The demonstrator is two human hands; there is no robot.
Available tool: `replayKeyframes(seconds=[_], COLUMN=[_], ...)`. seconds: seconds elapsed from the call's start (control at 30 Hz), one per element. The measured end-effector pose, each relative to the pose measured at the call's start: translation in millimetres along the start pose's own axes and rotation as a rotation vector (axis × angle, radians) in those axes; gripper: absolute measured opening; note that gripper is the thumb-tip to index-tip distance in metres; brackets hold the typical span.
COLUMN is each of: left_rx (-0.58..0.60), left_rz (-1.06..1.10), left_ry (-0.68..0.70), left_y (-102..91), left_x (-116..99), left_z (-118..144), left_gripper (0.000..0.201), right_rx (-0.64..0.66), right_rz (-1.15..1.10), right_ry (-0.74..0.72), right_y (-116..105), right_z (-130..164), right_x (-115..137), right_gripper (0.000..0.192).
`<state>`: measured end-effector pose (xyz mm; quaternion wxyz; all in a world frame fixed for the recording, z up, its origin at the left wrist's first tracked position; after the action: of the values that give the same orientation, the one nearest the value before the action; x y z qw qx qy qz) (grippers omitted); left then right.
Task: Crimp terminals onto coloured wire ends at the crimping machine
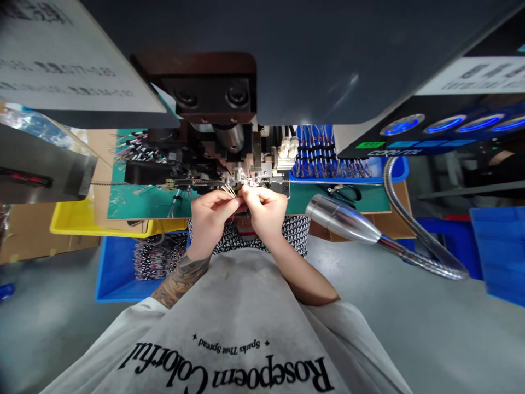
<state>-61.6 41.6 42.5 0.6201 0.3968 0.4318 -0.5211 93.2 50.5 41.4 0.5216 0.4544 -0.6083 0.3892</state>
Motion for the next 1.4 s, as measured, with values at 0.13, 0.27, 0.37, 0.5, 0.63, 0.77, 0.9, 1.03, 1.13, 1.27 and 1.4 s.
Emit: replayKeyframes(seconds=[0.13, 0.27, 0.37, 0.5, 0.63, 0.77, 0.9, 1.03, 1.13, 1.27, 1.4], left_rx=[0.002, 0.027, 0.048, 0.026, 0.019, 0.017, -0.003, 0.042, 0.062, 0.050, 0.049], left_rz=[-0.014, -0.056, -0.040, -0.025, -0.014, 0.005, -0.020, -0.052, -0.031, -0.002, 0.011], left_ry=[-0.014, -0.019, -0.040, 0.001, 0.019, 0.022, 0.002, -0.033, -0.053, -0.049, -0.058], left_y=[-1.1, 1.8, 4.5, 3.8, 1.7, -0.1, -1.2, 3.0, 5.0, 4.9, 4.2], left_x=[1.1, -3.4, -4.1, -3.8, -1.3, -0.5, -1.0, -2.4, -2.3, -1.0, 3.3], left_z=[0.6, 4.2, 5.4, 2.8, -0.1, -0.9, -0.2, 2.7, 4.5, 4.2, 1.6], left_gripper=[0.015, 0.015, 0.016, 0.021, 0.020, 0.018, 0.018, 0.017, 0.016, 0.018, 0.019], right_rx=[0.032, 0.078, 0.046, 0.021, 0.025, 0.020, 0.045, 0.071, 0.025, 0.001, -0.009], right_rz=[-0.017, -0.022, -0.006, -0.002, -0.052, -0.103, -0.075, -0.013, 0.010, 0.017, -0.009], right_ry=[-0.015, -0.009, -0.018, -0.021, -0.004, 0.017, 0.030, 0.001, -0.031, -0.022, -0.014], right_y=[0.7, 0.9, -2.2, -2.4, 0.2, 0.7, 1.5, 1.5, -1.9, -3.3, -3.2], right_z=[2.3, 6.5, 6.6, 3.0, 0.4, 0.8, 2.9, 4.9, 4.7, 3.1, 1.3], right_x=[1.2, 0.7, 1.5, 1.6, -1.8, -5.6, -4.7, 0.4, 2.2, -1.6, -2.7], right_gripper=[0.037, 0.028, 0.032, 0.047, 0.040, 0.032, 0.032, 0.029, 0.031, 0.035, 0.039])
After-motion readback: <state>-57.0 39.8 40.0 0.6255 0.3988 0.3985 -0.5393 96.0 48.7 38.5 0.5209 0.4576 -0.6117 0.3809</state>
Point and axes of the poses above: each hand's wrist, its own z-axis away from the middle knuckle, its own y-axis out of the palm, x = y × z, the point moved 7 cm from there along -z, towards the middle knuckle, and after that the axes turned 12 degrees about -y, right-handed, at the moved point
